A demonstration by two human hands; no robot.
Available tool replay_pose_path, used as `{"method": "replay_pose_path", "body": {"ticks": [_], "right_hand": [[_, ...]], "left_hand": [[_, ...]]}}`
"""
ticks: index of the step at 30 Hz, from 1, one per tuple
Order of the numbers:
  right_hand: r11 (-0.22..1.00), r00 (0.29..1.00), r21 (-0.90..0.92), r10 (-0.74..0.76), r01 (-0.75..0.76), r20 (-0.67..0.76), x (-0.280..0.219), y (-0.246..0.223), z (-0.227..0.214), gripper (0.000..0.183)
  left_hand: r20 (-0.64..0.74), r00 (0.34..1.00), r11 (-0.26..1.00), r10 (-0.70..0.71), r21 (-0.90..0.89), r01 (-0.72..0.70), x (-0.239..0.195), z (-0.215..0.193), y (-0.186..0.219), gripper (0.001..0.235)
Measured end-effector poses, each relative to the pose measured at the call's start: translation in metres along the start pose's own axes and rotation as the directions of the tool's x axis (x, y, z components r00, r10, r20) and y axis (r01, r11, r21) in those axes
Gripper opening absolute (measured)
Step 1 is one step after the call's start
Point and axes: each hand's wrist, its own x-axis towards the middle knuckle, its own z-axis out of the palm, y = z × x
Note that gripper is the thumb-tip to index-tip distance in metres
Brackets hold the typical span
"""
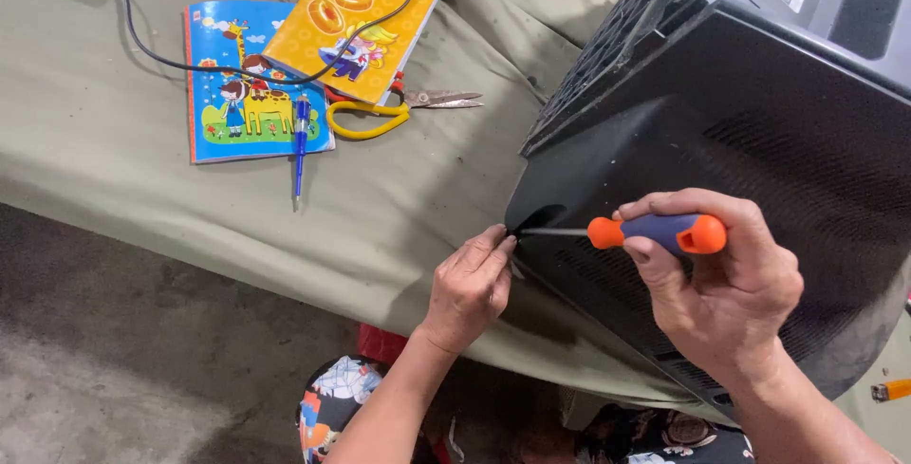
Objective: The person uses a screwdriver to remove screws from the back panel of a CRT television. They unscrew multiple fasteners along the edges and back of the device, then rotate the television to access different sides.
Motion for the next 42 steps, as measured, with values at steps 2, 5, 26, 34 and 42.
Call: {"method": "replay_pose_path", "body": {"ticks": [2, 5, 26, 34, 42], "right_hand": [[1.0, 1.0, -0.009, -0.003, 0.003, 0.0, -0.001, -0.003, 0.0, 0.037], [1.0, 1.0, -0.025, -0.009, 0.009, -0.002, -0.001, -0.003, 0.001, 0.037], [1.0, 1.0, 0.004, -0.012, 0.012, -0.009, 0.001, -0.002, 0.004, 0.036], [0.994, 0.994, 0.104, -0.047, 0.037, 0.094, 0.004, 0.002, -0.005, 0.039], [0.998, 0.991, 0.01, 0.057, -0.059, 0.122, 0.007, -0.006, -0.009, 0.036]], "left_hand": [[-0.003, 1.0, 1.0, 0.001, -0.006, -0.001, 0.001, -0.002, 0.001, 0.027], [-0.011, 1.0, 1.0, 0.001, -0.015, -0.001, 0.001, -0.001, 0.001, 0.028], [-0.036, 0.998, 0.998, -0.045, -0.049, 0.043, 0.0, 0.001, 0.003, 0.028], [-0.101, 0.991, 0.994, -0.084, -0.084, 0.075, 0.012, 0.0, 0.011, 0.037], [-0.128, 0.977, 0.976, -0.168, -0.163, 0.147, 0.016, 0.005, 0.006, 0.031]]}}
